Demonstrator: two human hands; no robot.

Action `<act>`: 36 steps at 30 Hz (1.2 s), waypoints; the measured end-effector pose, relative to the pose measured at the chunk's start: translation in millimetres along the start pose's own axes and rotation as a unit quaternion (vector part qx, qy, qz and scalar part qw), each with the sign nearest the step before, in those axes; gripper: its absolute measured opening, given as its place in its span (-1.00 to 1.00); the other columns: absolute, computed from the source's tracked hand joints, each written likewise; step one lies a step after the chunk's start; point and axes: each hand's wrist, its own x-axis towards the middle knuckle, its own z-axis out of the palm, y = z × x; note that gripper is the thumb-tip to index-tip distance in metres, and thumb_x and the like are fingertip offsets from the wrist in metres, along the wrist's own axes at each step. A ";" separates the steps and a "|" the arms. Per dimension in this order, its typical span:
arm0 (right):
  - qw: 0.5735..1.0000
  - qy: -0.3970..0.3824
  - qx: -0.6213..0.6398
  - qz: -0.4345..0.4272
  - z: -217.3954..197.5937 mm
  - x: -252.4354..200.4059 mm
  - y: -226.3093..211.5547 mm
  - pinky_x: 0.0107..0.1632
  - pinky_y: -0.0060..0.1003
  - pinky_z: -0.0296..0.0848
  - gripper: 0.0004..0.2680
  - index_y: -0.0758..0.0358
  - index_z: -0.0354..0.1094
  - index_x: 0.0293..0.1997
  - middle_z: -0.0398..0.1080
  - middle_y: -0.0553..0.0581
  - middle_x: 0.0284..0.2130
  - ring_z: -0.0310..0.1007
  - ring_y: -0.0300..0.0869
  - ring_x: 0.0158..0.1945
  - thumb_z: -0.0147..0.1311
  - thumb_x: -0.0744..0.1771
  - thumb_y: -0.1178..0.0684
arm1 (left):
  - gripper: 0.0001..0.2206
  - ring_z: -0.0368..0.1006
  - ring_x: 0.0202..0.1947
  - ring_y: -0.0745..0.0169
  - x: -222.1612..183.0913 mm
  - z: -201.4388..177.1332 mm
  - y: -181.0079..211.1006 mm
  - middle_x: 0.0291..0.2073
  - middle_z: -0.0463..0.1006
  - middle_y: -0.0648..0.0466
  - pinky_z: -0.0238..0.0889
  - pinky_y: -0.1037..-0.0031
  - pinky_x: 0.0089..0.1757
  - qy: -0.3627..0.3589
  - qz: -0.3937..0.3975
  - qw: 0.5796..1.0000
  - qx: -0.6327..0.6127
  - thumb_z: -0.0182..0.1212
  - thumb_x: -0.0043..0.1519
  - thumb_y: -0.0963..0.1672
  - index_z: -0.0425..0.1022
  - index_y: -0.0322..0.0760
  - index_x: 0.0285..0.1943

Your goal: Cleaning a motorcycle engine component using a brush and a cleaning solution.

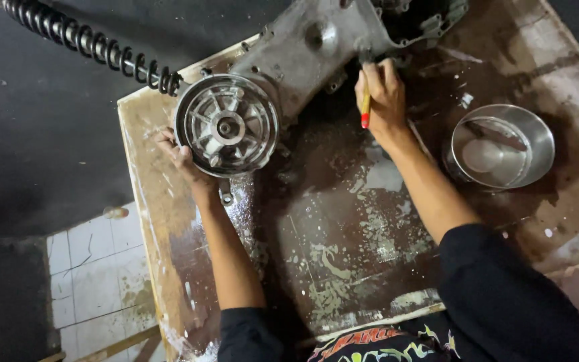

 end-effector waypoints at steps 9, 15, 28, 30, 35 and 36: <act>0.998 0.035 -0.031 -0.029 -9.6 17.0 3.0 -0.32 -0.09 0.44 -0.89 0.34 0.41 0.02 0.33 0.23 -0.25 0.45 0.07 -0.33 0.18 0.40 0.25 | -0.53 0.24 0.00 0.22 -0.6 7.0 8.3 -0.09 0.20 0.09 0.24 0.32 0.07 0.019 -0.026 0.999 0.040 0.32 0.04 -0.08 0.12 -0.10 0.03; 0.997 0.034 0.028 -0.063 -42.6 49.2 -31.8 -0.31 -0.08 0.44 -0.89 0.37 0.40 0.04 0.35 0.22 -0.29 0.45 0.08 -0.34 0.15 0.41 0.26 | -0.53 0.25 0.04 0.23 -2.2 9.4 10.1 -0.07 0.20 0.09 0.17 0.36 0.12 0.004 -0.019 0.999 0.044 0.25 0.06 -0.03 0.12 -0.12 0.08; 0.994 -0.062 -0.058 -0.066 4.7 54.0 -1.1 -0.41 -0.10 0.45 -0.92 0.26 0.38 -0.18 0.36 0.19 -0.34 0.45 0.06 -0.41 0.15 0.43 0.13 | -0.61 0.21 0.32 0.20 3.7 3.6 25.9 0.22 0.31 -0.02 0.03 0.46 0.31 -0.078 0.000 0.990 0.120 0.09 0.15 -0.16 0.09 -0.14 0.14; 0.987 -0.140 -0.014 0.073 17.1 73.5 27.7 -0.45 -0.24 0.48 -0.84 0.24 0.39 -0.11 0.41 0.06 -0.37 0.44 -0.16 -0.48 0.07 0.55 0.04 | -0.61 0.23 0.23 0.17 8.3 1.5 31.4 0.12 0.27 0.01 0.09 0.40 0.28 -0.092 -0.040 0.988 0.118 0.03 0.16 -0.21 0.11 -0.17 0.18; 0.992 -0.027 -0.079 -0.093 12.1 142.5 -23.8 -0.54 -0.32 0.40 -0.84 0.26 0.42 -0.23 0.37 0.09 -0.39 0.40 -0.20 -0.50 0.08 0.47 0.06 | -0.80 0.32 0.06 0.14 21.5 49.8 54.2 0.00 0.36 -0.03 0.27 0.33 0.10 -0.015 -0.075 0.951 0.298 0.02 0.36 -0.15 0.21 -0.26 0.13; 0.997 -0.057 -0.014 -0.059 20.6 148.2 -29.2 -0.56 -0.39 0.40 -0.85 0.28 0.43 -0.24 0.38 0.08 -0.38 0.41 -0.24 -0.49 0.02 0.47 0.11 | -0.81 0.35 0.01 0.10 22.8 58.7 55.0 -0.04 0.40 -0.09 0.31 0.31 0.09 0.000 -0.059 0.915 0.400 0.05 0.41 -0.14 0.28 -0.35 0.11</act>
